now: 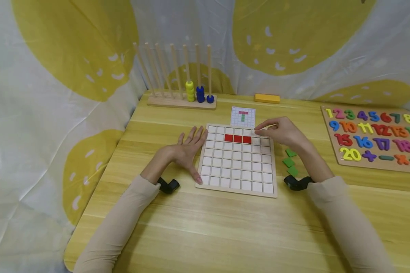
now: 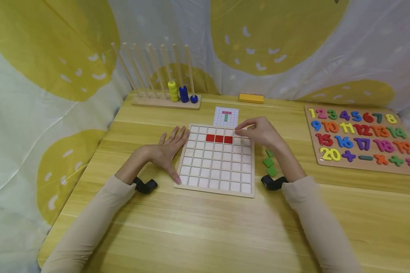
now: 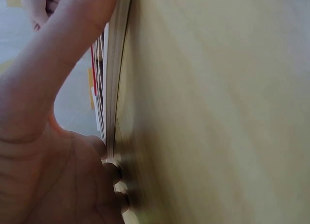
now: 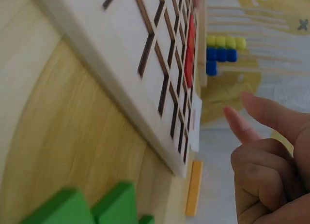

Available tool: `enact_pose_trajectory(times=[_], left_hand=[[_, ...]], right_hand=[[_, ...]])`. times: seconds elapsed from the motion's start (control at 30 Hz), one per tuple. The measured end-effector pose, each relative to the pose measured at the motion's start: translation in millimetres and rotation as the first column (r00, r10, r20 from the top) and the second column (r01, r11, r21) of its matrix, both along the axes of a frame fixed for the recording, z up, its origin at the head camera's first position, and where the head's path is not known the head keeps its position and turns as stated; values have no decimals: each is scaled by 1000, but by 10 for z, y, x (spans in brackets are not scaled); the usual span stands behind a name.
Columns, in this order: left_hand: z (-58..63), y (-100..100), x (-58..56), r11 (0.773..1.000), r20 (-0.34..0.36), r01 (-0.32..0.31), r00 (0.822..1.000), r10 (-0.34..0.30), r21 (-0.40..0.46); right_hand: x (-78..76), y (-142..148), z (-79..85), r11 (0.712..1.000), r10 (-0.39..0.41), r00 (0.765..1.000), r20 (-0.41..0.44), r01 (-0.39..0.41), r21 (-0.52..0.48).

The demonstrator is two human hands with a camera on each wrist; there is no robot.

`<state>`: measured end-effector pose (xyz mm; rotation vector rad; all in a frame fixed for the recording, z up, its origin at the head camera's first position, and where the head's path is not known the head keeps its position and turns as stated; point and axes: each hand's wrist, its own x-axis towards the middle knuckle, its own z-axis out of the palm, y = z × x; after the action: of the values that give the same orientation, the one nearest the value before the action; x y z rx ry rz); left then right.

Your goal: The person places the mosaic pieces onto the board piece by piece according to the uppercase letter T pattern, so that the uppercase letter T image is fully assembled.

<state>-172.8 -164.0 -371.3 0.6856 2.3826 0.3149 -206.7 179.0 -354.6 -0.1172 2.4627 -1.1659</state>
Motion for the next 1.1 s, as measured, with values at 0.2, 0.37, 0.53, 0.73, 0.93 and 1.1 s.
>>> enact_pose_trajectory(times=[0.2, 0.37, 0.53, 0.73, 0.93, 1.1], left_hand=[[3, -1, 0, 1000, -8, 2, 1000, -2, -6], [5, -5, -8, 1000, -11, 6, 1000, -6, -4], [8, 0, -10, 1000, -9, 8, 1000, -8, 2], [0, -2, -14, 1000, -10, 5, 1000, -5, 11], [-1, -3, -15, 1000, -7, 3, 1000, -3, 3], [3, -5, -19, 1000, -8, 5, 1000, -5, 2]], right_hand=[[100, 429, -58, 997, -11, 1000, -2, 11, 70], [164, 744, -93, 995, 6, 1000, 20, -8, 103], [216, 987, -136, 998, 23, 997, 69, -27, 50], [265, 1126, -202, 999, 40, 994, 104, -37, -30], [271, 1157, -252, 995, 79, 987, 137, -68, -79], [265, 1161, -286, 994, 95, 984, 149, -86, -65]])
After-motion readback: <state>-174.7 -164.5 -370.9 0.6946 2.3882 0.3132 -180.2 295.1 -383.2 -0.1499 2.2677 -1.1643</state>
